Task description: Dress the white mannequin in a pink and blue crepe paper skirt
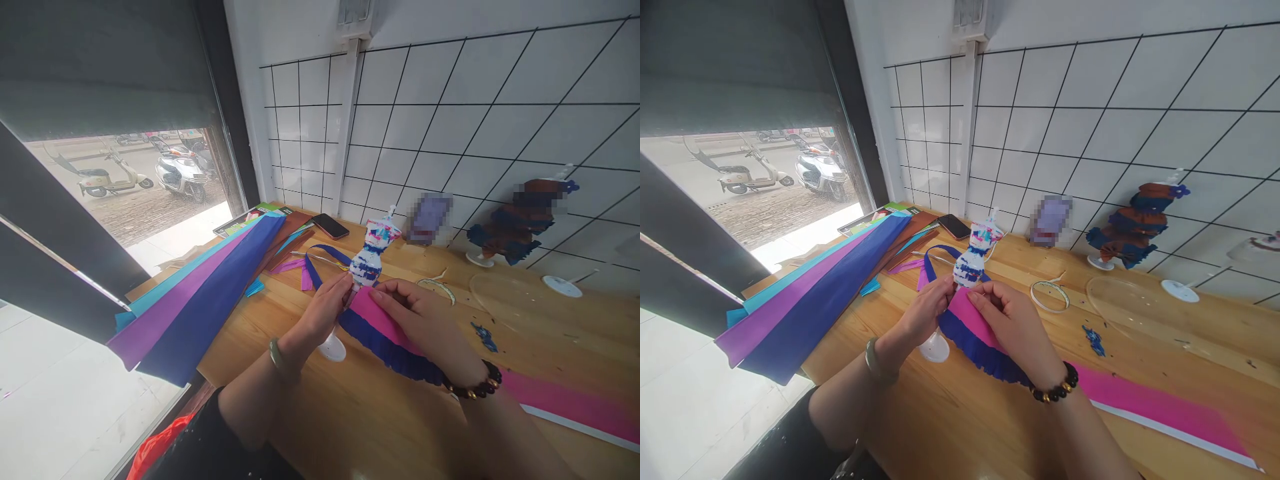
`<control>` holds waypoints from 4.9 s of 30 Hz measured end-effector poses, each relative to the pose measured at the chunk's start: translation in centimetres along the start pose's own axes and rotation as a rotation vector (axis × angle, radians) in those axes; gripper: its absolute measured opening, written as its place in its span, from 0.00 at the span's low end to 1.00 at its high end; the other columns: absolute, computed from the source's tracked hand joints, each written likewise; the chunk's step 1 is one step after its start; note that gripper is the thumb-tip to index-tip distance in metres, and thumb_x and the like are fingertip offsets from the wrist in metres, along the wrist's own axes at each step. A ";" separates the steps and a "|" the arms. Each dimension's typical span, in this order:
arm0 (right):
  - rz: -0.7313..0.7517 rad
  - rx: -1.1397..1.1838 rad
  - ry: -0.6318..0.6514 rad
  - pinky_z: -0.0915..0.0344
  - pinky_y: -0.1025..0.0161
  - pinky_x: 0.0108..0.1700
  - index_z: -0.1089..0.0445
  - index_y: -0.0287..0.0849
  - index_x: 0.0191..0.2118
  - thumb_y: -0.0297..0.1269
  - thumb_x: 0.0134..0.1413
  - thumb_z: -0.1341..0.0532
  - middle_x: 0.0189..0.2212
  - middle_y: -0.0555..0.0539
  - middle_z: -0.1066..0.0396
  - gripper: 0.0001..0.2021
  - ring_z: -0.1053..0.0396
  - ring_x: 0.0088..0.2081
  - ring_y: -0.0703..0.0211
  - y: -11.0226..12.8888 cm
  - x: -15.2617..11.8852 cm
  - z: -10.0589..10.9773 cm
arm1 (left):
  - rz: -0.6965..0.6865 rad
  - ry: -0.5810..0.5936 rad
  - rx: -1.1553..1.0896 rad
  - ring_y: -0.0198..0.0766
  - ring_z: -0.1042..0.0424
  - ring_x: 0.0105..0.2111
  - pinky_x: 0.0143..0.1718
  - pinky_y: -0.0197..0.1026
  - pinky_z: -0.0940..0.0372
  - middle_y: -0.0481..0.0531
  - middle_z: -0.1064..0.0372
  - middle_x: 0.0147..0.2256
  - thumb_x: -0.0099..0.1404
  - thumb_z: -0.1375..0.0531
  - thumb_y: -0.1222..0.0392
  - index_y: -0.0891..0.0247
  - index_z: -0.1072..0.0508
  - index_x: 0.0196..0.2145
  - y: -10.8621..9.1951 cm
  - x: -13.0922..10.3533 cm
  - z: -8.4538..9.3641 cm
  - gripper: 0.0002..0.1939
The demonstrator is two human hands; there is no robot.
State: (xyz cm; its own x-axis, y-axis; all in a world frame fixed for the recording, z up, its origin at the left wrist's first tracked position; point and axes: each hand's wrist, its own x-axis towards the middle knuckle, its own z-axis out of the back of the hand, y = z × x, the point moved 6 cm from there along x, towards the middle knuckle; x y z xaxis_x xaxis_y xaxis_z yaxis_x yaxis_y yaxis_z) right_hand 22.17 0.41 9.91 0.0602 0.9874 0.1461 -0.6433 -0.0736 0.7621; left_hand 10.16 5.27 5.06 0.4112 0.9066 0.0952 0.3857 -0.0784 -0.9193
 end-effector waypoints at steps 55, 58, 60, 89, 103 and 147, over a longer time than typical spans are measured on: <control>-0.085 -0.027 -0.122 0.49 0.66 0.22 0.31 0.42 0.23 0.52 0.50 0.43 0.17 0.52 0.36 0.18 0.43 0.21 0.64 -1.2 0.2 0.1 | -0.091 0.167 0.199 0.36 0.36 0.35 0.39 0.36 0.40 0.50 0.32 0.34 0.64 0.47 0.57 0.65 0.30 0.43 -0.5 -0.9 -1.4 0.13; -0.084 -0.023 -0.118 0.49 0.66 0.22 0.33 0.42 0.21 0.53 0.49 0.43 0.17 0.52 0.37 0.19 0.44 0.21 0.64 -1.2 0.2 0.1 | -0.145 0.155 0.256 0.38 0.35 0.37 0.41 0.37 0.40 0.51 0.32 0.36 0.64 0.47 0.57 0.65 0.30 0.43 -0.9 -1.0 -1.5 0.13; -0.091 -0.032 -0.136 0.50 0.66 0.21 0.37 0.42 0.19 0.54 0.48 0.42 0.15 0.53 0.40 0.20 0.45 0.19 0.65 -1.3 0.2 0.1 | -0.177 0.149 0.291 0.39 0.35 0.39 0.43 0.38 0.41 0.51 0.31 0.38 0.64 0.47 0.57 0.65 0.31 0.45 -1.0 -0.9 -1.5 0.14; 0.019 -0.108 -0.040 0.44 0.65 0.22 0.25 0.45 0.35 0.48 0.53 0.46 0.22 0.51 0.29 0.16 0.38 0.22 0.62 0.3 -0.5 -0.1 | -0.185 -0.014 0.361 0.41 0.35 0.44 0.49 0.44 0.41 0.53 0.33 0.45 0.65 0.49 0.56 0.60 0.42 0.59 -1.0 -1.0 -0.2 0.25; 0.002 -0.136 -0.097 0.46 0.66 0.21 0.25 0.45 0.31 0.45 0.53 0.44 0.19 0.52 0.30 0.14 0.39 0.20 0.63 0.4 -0.8 -0.2 | -0.214 -0.019 0.445 0.30 0.44 0.27 0.32 0.35 0.42 0.45 0.43 0.27 0.64 0.47 0.56 0.57 0.44 0.60 -0.5 -1.1 -0.3 0.27; -0.015 -0.088 -0.064 0.38 0.67 0.27 0.27 0.46 0.30 0.47 0.53 0.45 0.26 0.53 0.26 0.13 0.33 0.26 0.61 0.6 -0.8 0.9 | -0.043 0.029 -0.081 0.41 0.31 0.37 0.31 0.38 0.37 0.56 0.29 0.41 0.62 0.45 0.52 0.61 0.30 0.45 -0.3 -0.6 -0.2 0.16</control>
State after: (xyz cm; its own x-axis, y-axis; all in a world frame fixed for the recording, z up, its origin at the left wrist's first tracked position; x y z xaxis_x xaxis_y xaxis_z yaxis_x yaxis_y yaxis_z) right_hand 22.46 -0.51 10.84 0.1173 0.9772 0.1770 -0.7062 -0.0432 0.7067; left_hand 9.93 4.68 5.37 0.4160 0.8976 0.1461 0.4688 -0.0740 -0.8802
